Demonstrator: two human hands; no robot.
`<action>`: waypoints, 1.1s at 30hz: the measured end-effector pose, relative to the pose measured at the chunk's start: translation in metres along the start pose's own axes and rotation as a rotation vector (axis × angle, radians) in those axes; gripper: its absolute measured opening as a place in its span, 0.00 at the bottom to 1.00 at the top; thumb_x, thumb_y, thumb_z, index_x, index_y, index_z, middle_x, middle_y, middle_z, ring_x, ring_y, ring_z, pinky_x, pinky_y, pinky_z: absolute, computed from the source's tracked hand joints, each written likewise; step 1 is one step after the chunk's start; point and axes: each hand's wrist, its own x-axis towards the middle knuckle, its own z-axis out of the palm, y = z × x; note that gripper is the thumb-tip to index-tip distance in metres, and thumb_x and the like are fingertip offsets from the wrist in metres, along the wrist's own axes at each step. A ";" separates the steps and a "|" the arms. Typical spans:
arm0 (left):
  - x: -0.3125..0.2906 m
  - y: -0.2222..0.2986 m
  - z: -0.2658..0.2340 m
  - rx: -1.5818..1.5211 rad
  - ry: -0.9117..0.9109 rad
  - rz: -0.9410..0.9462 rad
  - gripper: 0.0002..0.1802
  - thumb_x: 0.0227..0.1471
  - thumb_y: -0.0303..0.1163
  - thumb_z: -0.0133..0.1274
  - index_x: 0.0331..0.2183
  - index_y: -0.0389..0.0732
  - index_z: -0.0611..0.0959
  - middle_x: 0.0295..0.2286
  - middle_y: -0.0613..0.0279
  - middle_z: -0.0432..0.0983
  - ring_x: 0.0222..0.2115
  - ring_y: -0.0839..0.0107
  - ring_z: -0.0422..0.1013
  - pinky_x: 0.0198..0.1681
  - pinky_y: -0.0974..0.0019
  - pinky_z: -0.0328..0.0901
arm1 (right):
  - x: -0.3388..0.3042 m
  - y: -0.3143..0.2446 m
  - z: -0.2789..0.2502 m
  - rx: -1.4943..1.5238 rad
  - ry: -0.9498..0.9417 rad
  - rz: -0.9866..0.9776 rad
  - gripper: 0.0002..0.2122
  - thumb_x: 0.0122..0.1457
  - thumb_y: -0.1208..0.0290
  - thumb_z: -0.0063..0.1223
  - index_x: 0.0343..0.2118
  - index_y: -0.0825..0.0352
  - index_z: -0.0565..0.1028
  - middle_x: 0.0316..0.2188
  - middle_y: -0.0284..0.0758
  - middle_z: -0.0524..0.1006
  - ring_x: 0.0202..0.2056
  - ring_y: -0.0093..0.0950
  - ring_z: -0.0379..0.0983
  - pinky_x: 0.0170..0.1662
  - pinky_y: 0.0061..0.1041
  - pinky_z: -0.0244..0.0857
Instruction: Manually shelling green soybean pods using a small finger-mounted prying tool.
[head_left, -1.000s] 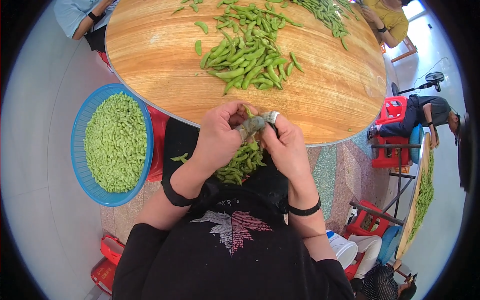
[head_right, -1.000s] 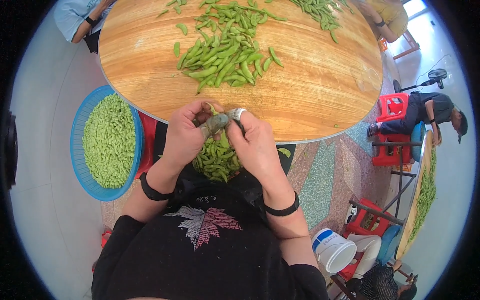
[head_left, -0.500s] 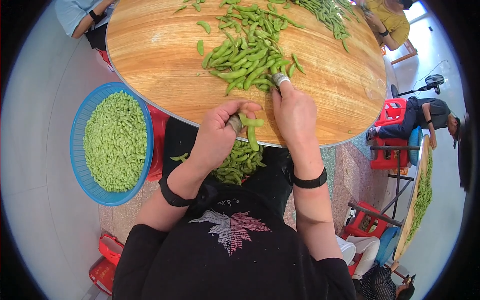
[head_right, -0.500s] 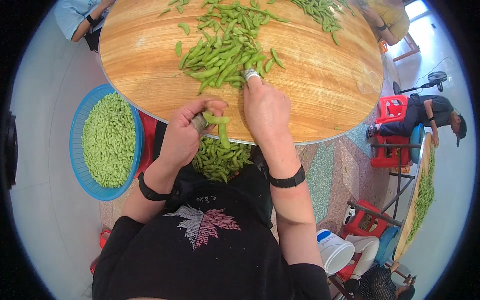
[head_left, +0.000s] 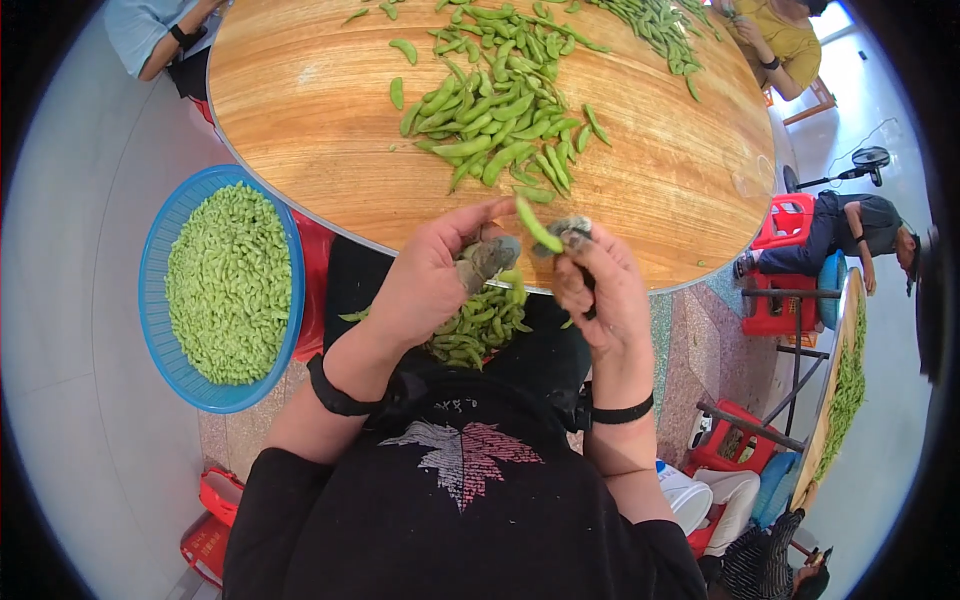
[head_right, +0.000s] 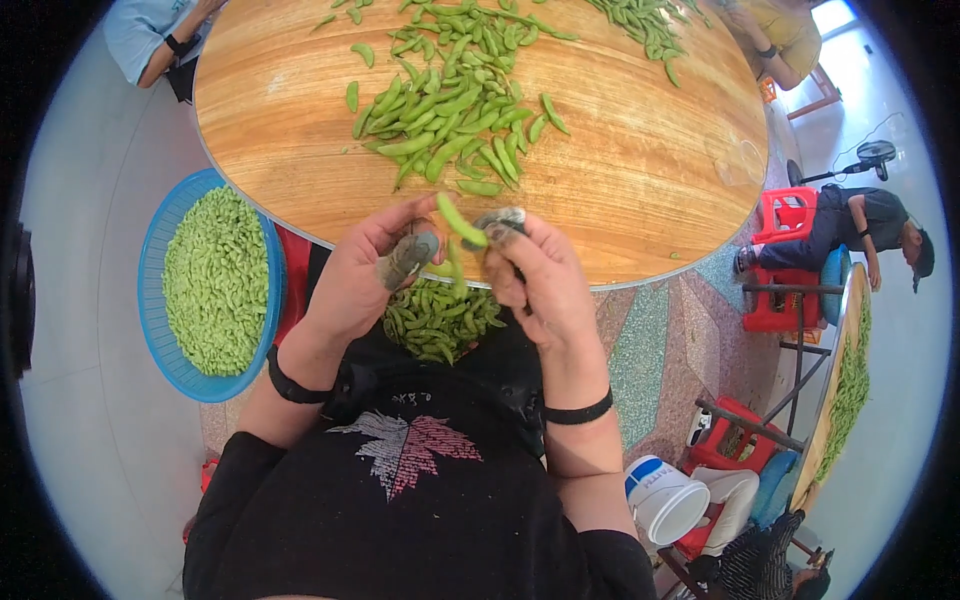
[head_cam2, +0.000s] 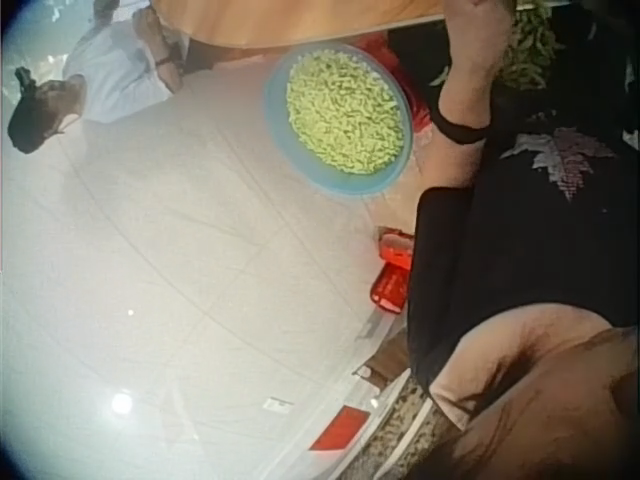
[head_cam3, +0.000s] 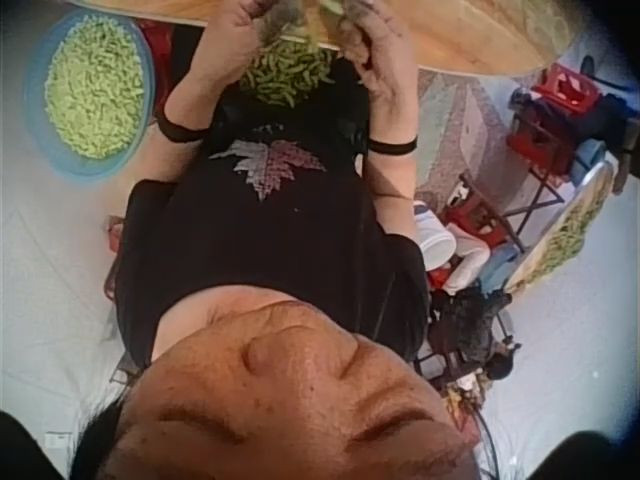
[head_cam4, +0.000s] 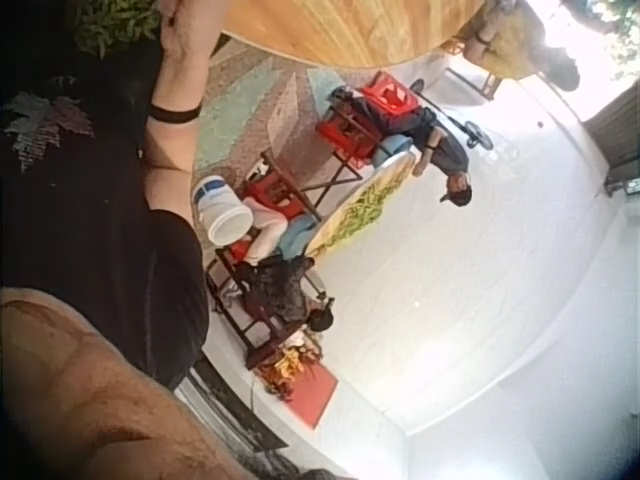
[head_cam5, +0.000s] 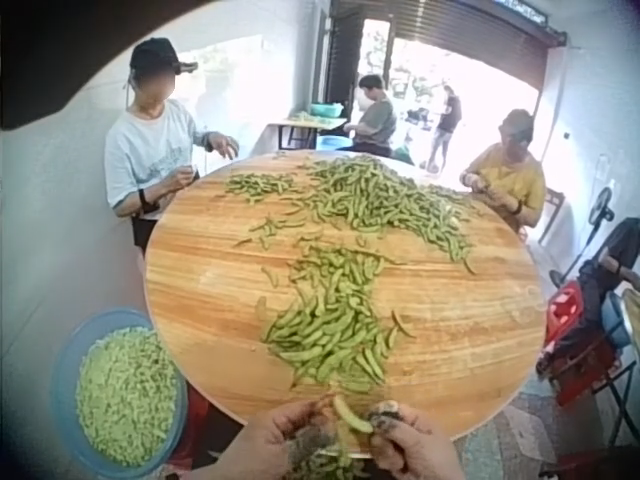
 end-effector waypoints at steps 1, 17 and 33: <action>0.001 0.007 0.001 -0.126 -0.030 -0.111 0.23 0.54 0.25 0.44 0.52 0.35 0.67 0.31 0.70 0.72 0.16 0.89 0.55 0.20 0.84 0.51 | -0.001 0.002 -0.001 0.001 0.003 -0.002 0.05 0.59 0.74 0.42 0.32 0.68 0.70 0.14 0.26 0.66 0.11 0.12 0.53 0.13 0.12 0.44; 0.007 0.012 0.001 -0.542 0.004 -0.152 0.09 0.49 0.28 0.54 0.35 0.40 0.79 0.27 0.68 0.73 0.21 0.86 0.65 0.21 0.83 0.55 | -0.009 0.012 0.016 -0.105 -0.183 -0.004 0.08 0.63 0.68 0.39 0.36 0.68 0.68 0.18 0.24 0.63 0.16 0.11 0.52 0.18 0.11 0.44; 0.010 -0.002 0.004 -0.465 -0.017 -0.065 0.07 0.46 0.28 0.59 0.30 0.40 0.79 0.22 0.74 0.70 0.23 0.87 0.60 0.26 0.80 0.56 | -0.016 0.010 0.024 -0.458 -0.112 -0.114 0.09 0.63 0.74 0.36 0.26 0.67 0.66 0.16 0.23 0.65 0.17 0.11 0.55 0.20 0.13 0.50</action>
